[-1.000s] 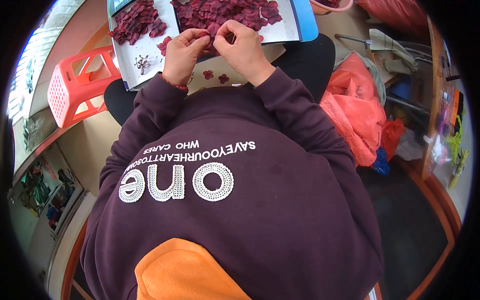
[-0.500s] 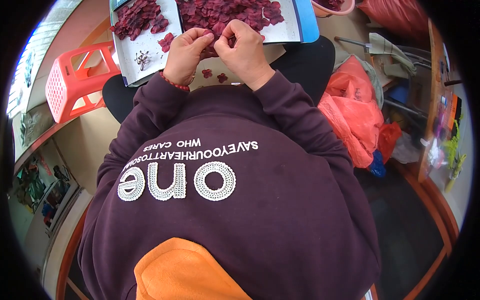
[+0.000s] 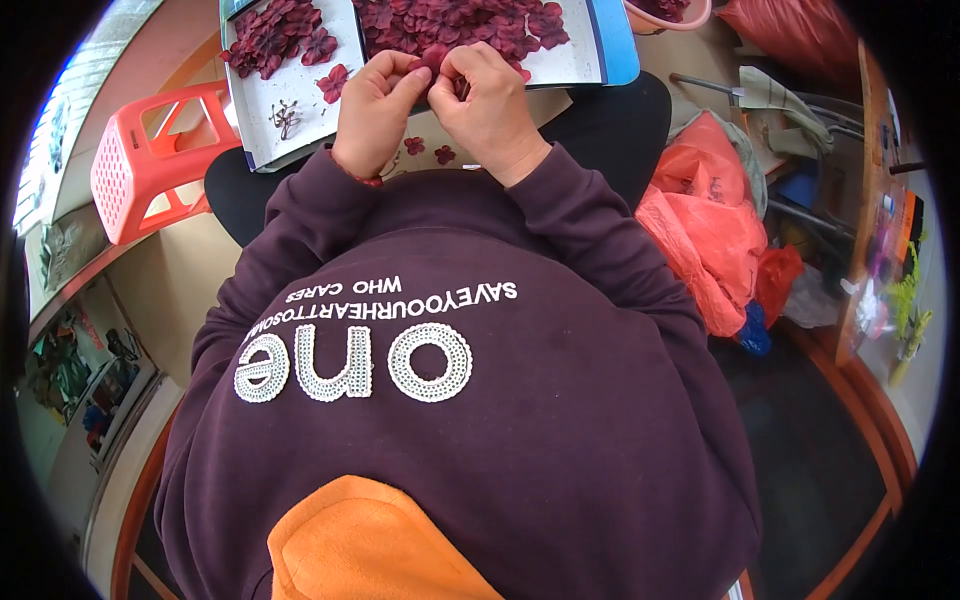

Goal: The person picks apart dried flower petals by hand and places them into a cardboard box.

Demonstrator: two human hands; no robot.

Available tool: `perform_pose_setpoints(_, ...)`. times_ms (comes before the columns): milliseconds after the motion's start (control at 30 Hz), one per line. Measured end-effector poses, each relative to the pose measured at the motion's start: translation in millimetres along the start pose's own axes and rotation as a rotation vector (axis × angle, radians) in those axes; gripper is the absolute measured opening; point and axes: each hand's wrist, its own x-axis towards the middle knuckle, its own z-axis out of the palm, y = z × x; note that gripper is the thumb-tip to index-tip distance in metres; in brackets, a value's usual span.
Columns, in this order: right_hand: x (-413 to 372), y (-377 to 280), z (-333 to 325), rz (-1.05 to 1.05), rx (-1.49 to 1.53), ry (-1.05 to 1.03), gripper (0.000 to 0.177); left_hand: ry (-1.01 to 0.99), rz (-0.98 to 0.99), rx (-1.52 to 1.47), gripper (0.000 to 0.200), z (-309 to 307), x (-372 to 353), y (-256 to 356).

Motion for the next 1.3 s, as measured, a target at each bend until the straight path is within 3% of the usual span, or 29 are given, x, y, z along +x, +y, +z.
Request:
perform_pose_setpoints(67,-1.2,-1.6,0.0,-0.013,-0.012,-0.002,0.01,0.053,0.21,0.196,0.009,4.0,-4.7,1.1)
perform_pose_setpoints(100,-1.5,-2.1,0.1,-0.015,-0.011,-0.001,0.01,0.053,0.212,0.197,0.009,3.5,-5.5,0.8)
perform_pose_setpoints(233,-3.0,-2.7,-0.2,-0.083,0.123,0.066,0.014,0.073,0.64,0.411,0.015,0.6,-6.2,-2.0)
perform_pose_setpoints(267,-2.5,-4.0,-1.2,-0.087,0.124,0.067,0.014,0.076,0.644,0.412,0.015,-0.5,-4.8,-1.3)
perform_pose_setpoints(400,-2.2,-12.8,-6.3,-0.063,0.233,0.09,0.019,0.088,1.013,0.486,0.018,-5.5,-0.9,2.0)
perform_pose_setpoints(567,-1.4,-15.9,-5.1,-0.09,0.253,0.132,0.02,0.139,0.898,0.405,0.019,-1.8,-11.2,10.1)
perform_pose_setpoints(767,-3.1,-16.0,-8.8,-0.162,0.179,0.098,0.02,0.077,0.907,0.43,0.021,-6.3,-16.4,12.9)
perform_pose_setpoints(900,-0.6,-13.1,-9.3,-0.181,0.201,0.093,0.02,-0.043,0.412,-0.136,0.02,-4.7,-23.6,12.1)
perform_pose_setpoints(933,-0.8,-12.5,-9.2,-0.181,0.2,0.092,0.02,-0.042,0.412,-0.137,0.02,-4.4,-23.8,11.0)
perform_pose_setpoints(1100,-3.2,-11.7,-7.0,-0.103,0.218,0.065,0.017,-0.033,0.29,-0.158,0.019,-4.8,-23.1,6.4)
perform_pose_setpoints(1300,-5.7,-9.2,-6.9,0.251,0.43,-0.023,0.01,0.029,0.308,-0.08,0.019,-1.5,-21.2,3.7)
